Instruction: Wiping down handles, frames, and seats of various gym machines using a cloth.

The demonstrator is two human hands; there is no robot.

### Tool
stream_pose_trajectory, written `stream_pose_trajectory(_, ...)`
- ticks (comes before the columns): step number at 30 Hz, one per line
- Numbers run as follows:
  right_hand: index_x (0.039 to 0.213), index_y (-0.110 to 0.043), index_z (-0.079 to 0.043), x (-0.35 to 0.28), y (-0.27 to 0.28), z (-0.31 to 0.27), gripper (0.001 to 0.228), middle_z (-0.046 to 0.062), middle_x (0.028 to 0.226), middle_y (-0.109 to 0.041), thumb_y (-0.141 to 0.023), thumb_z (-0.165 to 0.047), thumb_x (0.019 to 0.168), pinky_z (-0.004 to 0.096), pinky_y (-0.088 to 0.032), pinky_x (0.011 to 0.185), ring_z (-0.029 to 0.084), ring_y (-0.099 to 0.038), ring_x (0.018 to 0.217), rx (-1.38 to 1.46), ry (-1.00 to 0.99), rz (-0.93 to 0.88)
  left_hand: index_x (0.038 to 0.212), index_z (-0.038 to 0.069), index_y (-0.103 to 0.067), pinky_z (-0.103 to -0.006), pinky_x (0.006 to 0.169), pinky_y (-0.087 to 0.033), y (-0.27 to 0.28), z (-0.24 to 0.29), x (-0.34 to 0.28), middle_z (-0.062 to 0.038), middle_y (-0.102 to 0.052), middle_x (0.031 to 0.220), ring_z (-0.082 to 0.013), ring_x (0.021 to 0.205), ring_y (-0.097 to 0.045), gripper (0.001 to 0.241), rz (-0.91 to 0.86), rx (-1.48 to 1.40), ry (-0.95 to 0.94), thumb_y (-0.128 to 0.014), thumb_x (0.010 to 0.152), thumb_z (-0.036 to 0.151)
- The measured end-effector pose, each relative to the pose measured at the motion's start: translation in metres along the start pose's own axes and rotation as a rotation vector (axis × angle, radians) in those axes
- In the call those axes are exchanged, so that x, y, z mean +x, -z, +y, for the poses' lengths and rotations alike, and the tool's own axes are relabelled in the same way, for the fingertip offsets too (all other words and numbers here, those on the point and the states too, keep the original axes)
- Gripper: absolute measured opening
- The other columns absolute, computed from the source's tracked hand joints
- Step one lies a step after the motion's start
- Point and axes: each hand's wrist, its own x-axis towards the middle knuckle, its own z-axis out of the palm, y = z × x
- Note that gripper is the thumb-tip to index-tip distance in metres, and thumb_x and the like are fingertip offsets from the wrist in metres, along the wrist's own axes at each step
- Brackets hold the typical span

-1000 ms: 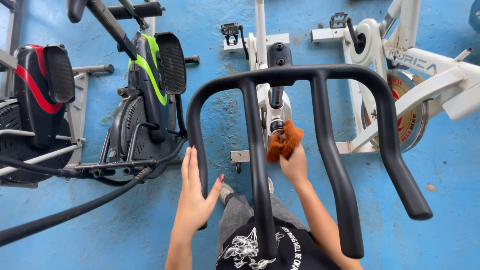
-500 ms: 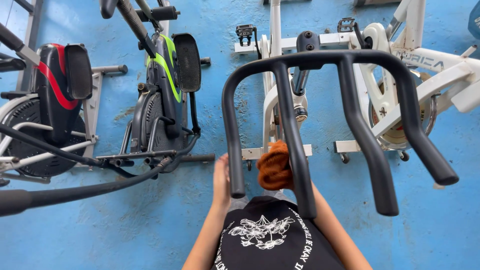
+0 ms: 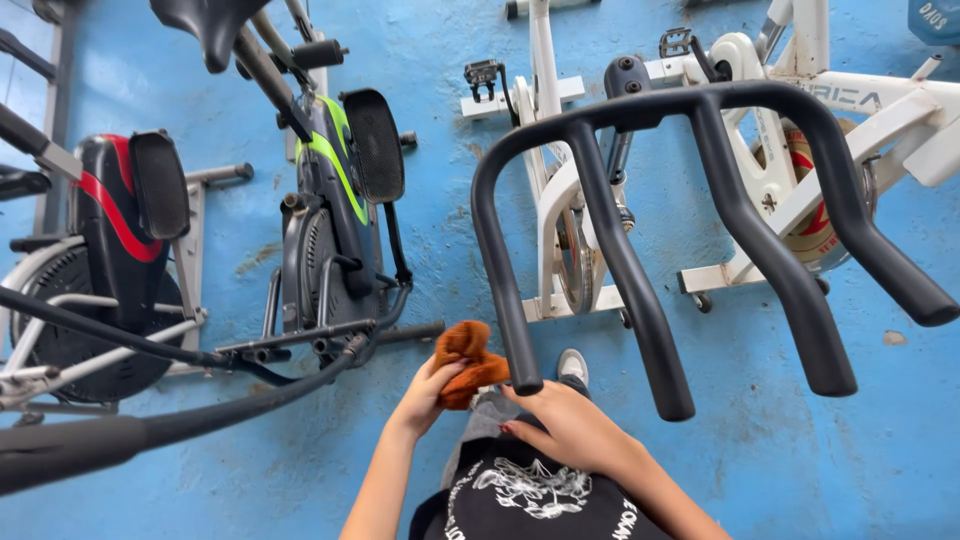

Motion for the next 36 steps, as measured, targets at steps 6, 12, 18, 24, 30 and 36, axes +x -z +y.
stream_pose_trajectory(6, 0.143, -0.057, -0.012, -0.055, 0.045, -0.049, 0.046, 0.007, 0.141, -0.068, -0.053, -0.032, 0.102, 0.039, -0.051, 0.099, 0.025, -0.066, 0.127, 0.168, 0.092, 0.116, 0.139, 0.005, -0.056, -0.0447, 0.107, -0.057, -0.037, 0.075, -0.065, -0.018, -0.066, 0.135, -0.0351, 0.126, -0.065, 0.068, 0.139, 0.382, -0.086, -0.05, 0.09, 0.051)
stream_pose_trajectory(12, 0.12, -0.068, -0.001, -0.088, 0.08, -0.063, 0.033, 0.013, 0.12, -0.077, -0.051, -0.02, 0.099, 0.037, -0.063, 0.1, 0.025, -0.077, 0.112, 0.136, 0.213, 0.78, 0.117, 0.003, -0.07, -0.0744, 0.124, -0.021, -0.123, 0.084, -0.108, -0.026, -0.039, 0.156, -0.0568, 0.15, -0.021, 0.036, -0.221, 0.938, -1.151, -0.076, 0.089, 0.024)
stream_pose_trajectory(18, 0.116, -0.063, 0.012, -0.07, 0.069, -0.026, 0.054, 0.029, 0.119, -0.071, -0.03, -0.03, 0.113, 0.041, -0.06, 0.097, 0.037, -0.072, 0.112, 0.578, 0.228, 0.96, 0.1, 0.001, -0.068, -0.0659, 0.116, -0.034, -0.144, 0.103, -0.075, -0.015, -0.067, 0.112, -0.044, 0.124, -0.058, 0.036, -0.37, 1.197, -1.232, -0.072, 0.07, 0.021)
stream_pose_trajectory(24, 0.116, -0.065, 0.011, -0.061, 0.079, -0.008, 0.059, 0.025, 0.119, -0.07, -0.025, -0.033, 0.115, 0.047, -0.059, 0.103, 0.039, -0.07, 0.115, 0.66, 0.333, 0.908, 0.115, 0.013, -0.068, -0.0767, 0.123, -0.011, -0.102, 0.137, 0.038, -0.003, -0.062, 0.142, -0.0428, 0.149, -0.04, 0.032, -0.373, 1.263, -1.455, -0.074, 0.084, 0.016)
stream_pose_trajectory(30, 0.114, -0.068, 0.007, -0.055, 0.082, -0.018, 0.056, 0.022, 0.119, -0.073, -0.028, -0.033, 0.113, 0.035, -0.059, 0.093, 0.031, -0.072, 0.111, 0.566, 0.173, 0.923, 0.11, 0.007, -0.071, -0.0744, 0.124, -0.008, -0.11, 0.189, 0.129, -0.01, -0.05, 0.155, -0.0441, 0.154, -0.027, 0.017, -0.016, 1.115, -1.438, -0.073, 0.093, 0.01)
stream_pose_trajectory(36, 0.112, -0.067, 0.01, -0.059, 0.071, -0.003, 0.055, 0.025, 0.115, -0.072, -0.027, -0.028, 0.115, 0.039, -0.058, 0.099, 0.036, -0.071, 0.115, 0.659, 0.258, 0.96, 0.12, 0.008, -0.067, -0.0661, 0.13, -0.014, -0.131, 0.099, 0.037, -0.02, -0.049, 0.154, -0.0436, 0.157, -0.022, 0.027, -0.035, 0.695, -1.212, -0.061, 0.096, 0.018)
